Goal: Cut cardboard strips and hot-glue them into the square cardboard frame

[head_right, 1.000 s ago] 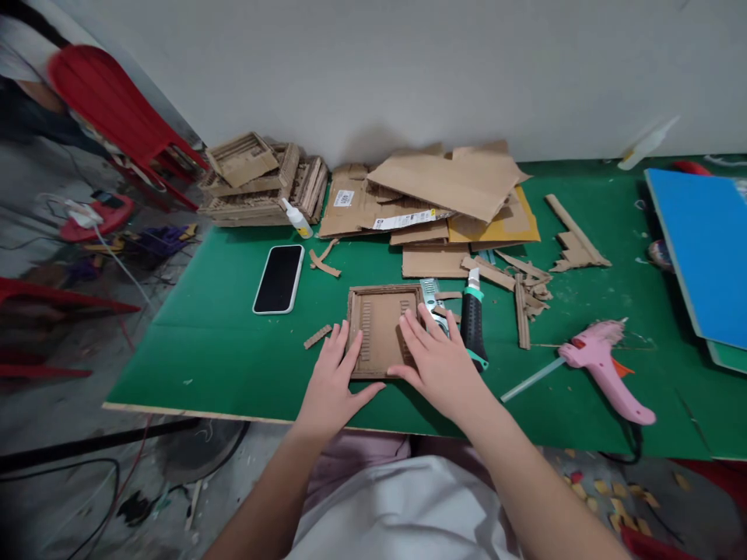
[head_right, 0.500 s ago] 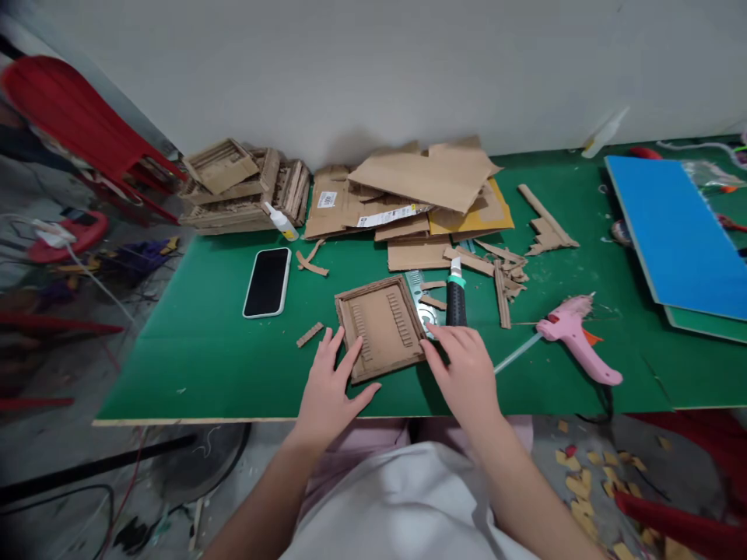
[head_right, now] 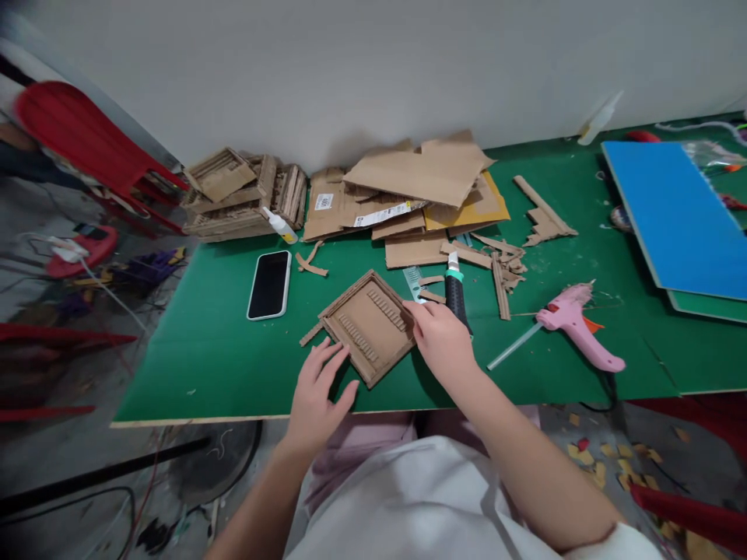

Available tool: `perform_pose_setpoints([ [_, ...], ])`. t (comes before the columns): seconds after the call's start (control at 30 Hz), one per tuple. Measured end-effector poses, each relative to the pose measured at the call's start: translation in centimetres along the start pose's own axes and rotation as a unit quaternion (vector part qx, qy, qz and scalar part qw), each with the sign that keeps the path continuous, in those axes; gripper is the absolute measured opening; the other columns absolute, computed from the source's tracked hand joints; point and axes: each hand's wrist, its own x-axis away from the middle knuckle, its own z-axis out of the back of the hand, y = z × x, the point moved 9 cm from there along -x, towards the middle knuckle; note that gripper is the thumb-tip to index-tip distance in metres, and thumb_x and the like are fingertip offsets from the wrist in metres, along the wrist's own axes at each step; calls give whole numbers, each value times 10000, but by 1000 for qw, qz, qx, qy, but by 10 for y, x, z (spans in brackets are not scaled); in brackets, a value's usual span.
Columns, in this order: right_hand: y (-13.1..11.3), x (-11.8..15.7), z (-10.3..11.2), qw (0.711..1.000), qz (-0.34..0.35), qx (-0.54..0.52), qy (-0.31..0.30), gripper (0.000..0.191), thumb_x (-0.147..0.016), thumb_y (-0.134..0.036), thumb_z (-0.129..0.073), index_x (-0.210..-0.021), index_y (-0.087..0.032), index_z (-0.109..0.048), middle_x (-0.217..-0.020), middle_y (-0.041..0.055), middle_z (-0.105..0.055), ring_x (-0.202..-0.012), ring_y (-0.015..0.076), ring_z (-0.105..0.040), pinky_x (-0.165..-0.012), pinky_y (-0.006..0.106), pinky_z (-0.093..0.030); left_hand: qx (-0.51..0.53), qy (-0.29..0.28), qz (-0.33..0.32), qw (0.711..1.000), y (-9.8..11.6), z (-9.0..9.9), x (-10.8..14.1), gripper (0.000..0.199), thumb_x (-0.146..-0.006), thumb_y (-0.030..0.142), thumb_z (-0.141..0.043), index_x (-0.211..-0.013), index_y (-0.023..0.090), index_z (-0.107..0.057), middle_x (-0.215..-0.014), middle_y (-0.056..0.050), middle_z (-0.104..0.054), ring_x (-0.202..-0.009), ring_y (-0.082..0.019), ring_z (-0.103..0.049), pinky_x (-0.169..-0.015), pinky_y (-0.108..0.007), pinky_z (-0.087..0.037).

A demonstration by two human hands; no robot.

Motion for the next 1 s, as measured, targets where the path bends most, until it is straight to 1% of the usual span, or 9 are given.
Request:
perform_pose_setpoints([
  [0.07, -4, -13, -2, 999, 29, 39, -16, 361, -788, -123, -411, -1093, -243, -561, -966, 32, -633, -894, 167, -567, -670, 249, -438, -12, 59, 25, 998, -19, 14, -2, 374, -824, 223, -500, -1197, 201, -483, -1175, -104, -514, -1176, -244, -429, -984, -433, -364],
  [0.13, -6, -28, -6, 996, 53, 59, -37, 342, -782, -113, -401, -1058, -237, -561, -943, 34, -630, -873, 168, -558, -622, 240, -401, -47, 87, 66, 993, -42, 22, -2, 327, -835, 204, -486, -1160, 192, -521, -1098, -104, -549, -1058, -221, -494, -920, -397, -410],
  [0.27, -9, -54, -18, 989, 97, 57, -97, 309, -763, -93, -404, -1011, -213, -546, -908, 48, -620, -845, 168, -540, -569, 221, -319, -96, 61, 98, 989, -70, 22, -7, 280, -858, 199, -439, -1105, 162, -567, -942, -103, -589, -891, -211, -515, -801, -362, -447],
  [0.5, -7, -75, -33, 980, 138, 52, -134, 274, -748, -91, -424, -974, -213, -521, -884, 39, -604, -787, 150, -526, -523, 224, -242, -129, 35, 115, 984, -88, 30, -11, 249, -864, 213, -426, -1034, 157, -598, -890, -99, -591, -837, -217, -516, -749, -349, -437],
  [0.63, -11, -85, -38, 973, 174, 41, -143, 208, -739, -100, -438, -892, -207, -530, -836, 22, -590, -742, 140, -508, -542, 230, -259, -129, 70, 99, 984, -88, 43, -19, 235, -856, 262, -469, -1016, 162, -609, -902, -92, -596, -856, -216, -520, -775, -351, -437],
  [0.77, -24, -90, -33, 971, 198, 25, -132, 190, -736, -74, -435, -815, -196, -557, -866, 29, -591, -823, 155, -506, -622, 237, -326, -92, 89, 40, 991, -75, 50, -53, 221, -853, 264, -484, -1012, 181, -612, -923, -75, -594, -887, -204, -520, -801, -351, -436],
  [0.83, -28, -88, -22, 982, 170, 10, -81, 209, -761, -73, -418, -830, -189, -578, -934, 38, -598, -896, 163, -508, -692, 246, -357, -69, 72, 5, 995, -68, 44, -78, 217, -853, 257, -486, -1010, 182, -616, -915, -65, -599, -887, -195, -515, -807, -344, -437],
  [0.9, -25, -82, -14, 994, 101, -12, -38, 212, -809, -126, -411, -894, -191, -594, -946, 35, -610, -891, 154, -531, -695, 244, -377, -48, 48, -36, 997, -60, 33, -101, 218, -855, 242, -484, -1014, 175, -617, -927, -62, -608, -897, -188, -515, -816, -336, -436],
  [1.0, -22, -70, -24, 997, 36, -15, -59, 222, -853, -247, -423, -966, -213, -611, -971, 22, -623, -830, 139, -570, -597, 241, -382, -30, 6, -107, 994, -52, 8, -125, 205, -847, 232, -500, -984, 168, -638, -901, -56, -634, -882, -186, -520, -802, -334, -436],
])
